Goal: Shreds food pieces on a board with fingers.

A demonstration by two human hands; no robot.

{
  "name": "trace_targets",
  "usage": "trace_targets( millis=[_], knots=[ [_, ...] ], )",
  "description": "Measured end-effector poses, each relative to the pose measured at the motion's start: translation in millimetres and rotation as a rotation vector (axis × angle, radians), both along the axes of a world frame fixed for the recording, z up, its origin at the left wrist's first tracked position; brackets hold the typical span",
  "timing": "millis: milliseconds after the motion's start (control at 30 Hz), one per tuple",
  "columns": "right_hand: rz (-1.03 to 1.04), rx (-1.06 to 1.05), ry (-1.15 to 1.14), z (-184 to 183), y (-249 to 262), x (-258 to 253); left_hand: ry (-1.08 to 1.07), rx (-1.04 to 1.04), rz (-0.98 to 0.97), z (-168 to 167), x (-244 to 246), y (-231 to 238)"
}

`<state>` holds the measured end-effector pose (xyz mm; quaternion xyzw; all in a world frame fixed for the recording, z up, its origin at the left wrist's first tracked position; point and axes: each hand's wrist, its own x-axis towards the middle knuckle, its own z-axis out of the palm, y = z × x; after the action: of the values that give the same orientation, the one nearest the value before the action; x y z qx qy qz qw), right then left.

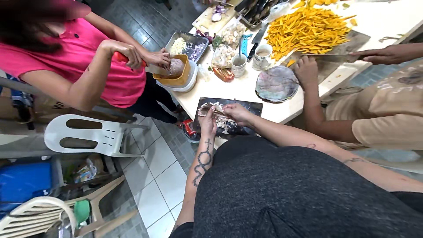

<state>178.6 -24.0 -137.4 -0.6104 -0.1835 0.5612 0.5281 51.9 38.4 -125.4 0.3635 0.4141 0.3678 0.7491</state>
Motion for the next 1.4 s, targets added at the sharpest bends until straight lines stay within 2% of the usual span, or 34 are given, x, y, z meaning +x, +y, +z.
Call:
trace_targets(
  millis=[233, 600, 733, 800, 967, 1133, 1267, 1400],
  knots=[
    [-0.009, 0.034, 0.185, 6.1, -2.1, 4.5, 0.053, 0.02, -0.007, 3.5, -1.9, 3.6],
    [-0.042, -0.032, 0.038, 5.9, -0.1, 1.6, 0.045, 0.01, -0.047, 1.1, -3.6, 2.3],
    [0.072, -0.09, -0.263, -18.6, -6.0, 10.8, -0.002, -0.014, 0.014, 0.5, -1.0, 10.1],
    [0.062, -0.098, -0.334, -23.6, -6.7, 12.4, 0.083, 0.02, -0.068, 2.9, -6.8, 14.3],
    [0.028, 0.037, -0.522, 6.5, 0.7, 15.1, 0.28, 0.157, -0.214, 0.4, -16.7, 16.4],
    [0.184, 0.231, -0.707, 34.5, 10.6, 19.0, 0.397, 0.342, -0.348, -1.5, -20.4, 18.9],
    [0.368, 0.345, -0.954, 35.9, 17.0, 20.7, 0.417, 0.385, -0.43, 4.3, -19.8, 20.4],
    [0.405, 0.307, -1.074, 32.6, 17.6, 12.3, 0.478, 0.411, -0.479, 5.0, -18.1, 21.4]
  ],
)
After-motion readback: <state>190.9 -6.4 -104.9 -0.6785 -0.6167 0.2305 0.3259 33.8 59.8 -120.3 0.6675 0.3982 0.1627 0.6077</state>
